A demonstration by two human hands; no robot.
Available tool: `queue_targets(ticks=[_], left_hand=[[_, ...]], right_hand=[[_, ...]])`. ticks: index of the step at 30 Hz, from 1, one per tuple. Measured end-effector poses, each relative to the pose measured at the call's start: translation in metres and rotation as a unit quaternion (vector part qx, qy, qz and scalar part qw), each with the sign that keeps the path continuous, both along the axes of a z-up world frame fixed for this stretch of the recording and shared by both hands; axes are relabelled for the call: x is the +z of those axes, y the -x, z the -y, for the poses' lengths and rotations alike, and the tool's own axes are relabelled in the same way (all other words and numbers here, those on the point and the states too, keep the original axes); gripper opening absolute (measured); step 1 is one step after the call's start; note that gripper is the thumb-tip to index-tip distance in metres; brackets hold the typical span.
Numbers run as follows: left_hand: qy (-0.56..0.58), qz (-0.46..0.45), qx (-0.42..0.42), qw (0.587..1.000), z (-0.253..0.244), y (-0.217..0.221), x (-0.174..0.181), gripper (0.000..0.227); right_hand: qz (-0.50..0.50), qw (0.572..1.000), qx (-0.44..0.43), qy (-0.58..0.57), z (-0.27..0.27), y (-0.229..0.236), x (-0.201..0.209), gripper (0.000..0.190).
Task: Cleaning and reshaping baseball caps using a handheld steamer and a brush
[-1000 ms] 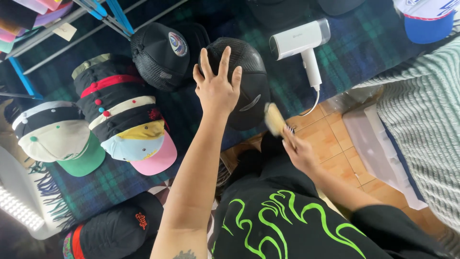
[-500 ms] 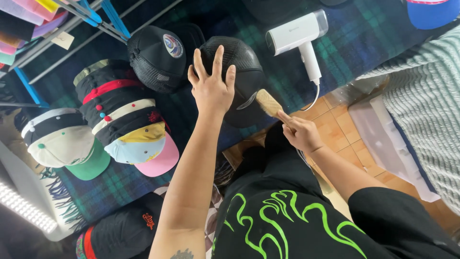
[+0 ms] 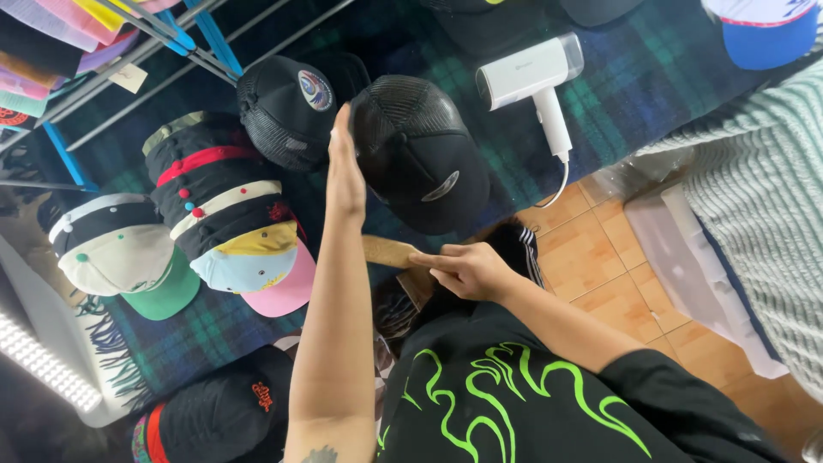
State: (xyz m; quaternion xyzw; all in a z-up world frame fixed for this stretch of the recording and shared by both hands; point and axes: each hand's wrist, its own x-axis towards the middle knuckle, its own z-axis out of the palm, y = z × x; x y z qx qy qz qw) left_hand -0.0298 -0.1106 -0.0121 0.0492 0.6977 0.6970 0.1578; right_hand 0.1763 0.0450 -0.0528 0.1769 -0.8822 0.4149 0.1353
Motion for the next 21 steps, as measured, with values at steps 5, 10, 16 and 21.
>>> queue_targets(ticks=[5, 10, 16, 21], left_hand=[[-0.095, 0.18, 0.122, 0.971, 0.022, -0.058, -0.059, 0.054], [-0.114, 0.286, 0.131, 0.942, 0.012, -0.097, -0.109, 0.073], [-0.054, 0.319, 0.131, 0.937, -0.012, -0.109, -0.179, 0.033], [-0.044, 0.269, 0.116, 0.955, -0.015, -0.117, -0.127, 0.025]], right_hand=[[-0.051, 0.997, -0.042, -0.027, -0.043, 0.021, 0.063, 0.017], [-0.097, 0.986, -0.067, -0.12, -0.114, 0.063, 0.044, 0.023], [-0.148, 0.969, -0.074, -0.182, -0.059, 0.071, 0.099, 0.015], [-0.165, 0.948, -0.1, -0.254, -0.077, 0.084, 0.088, 0.016]])
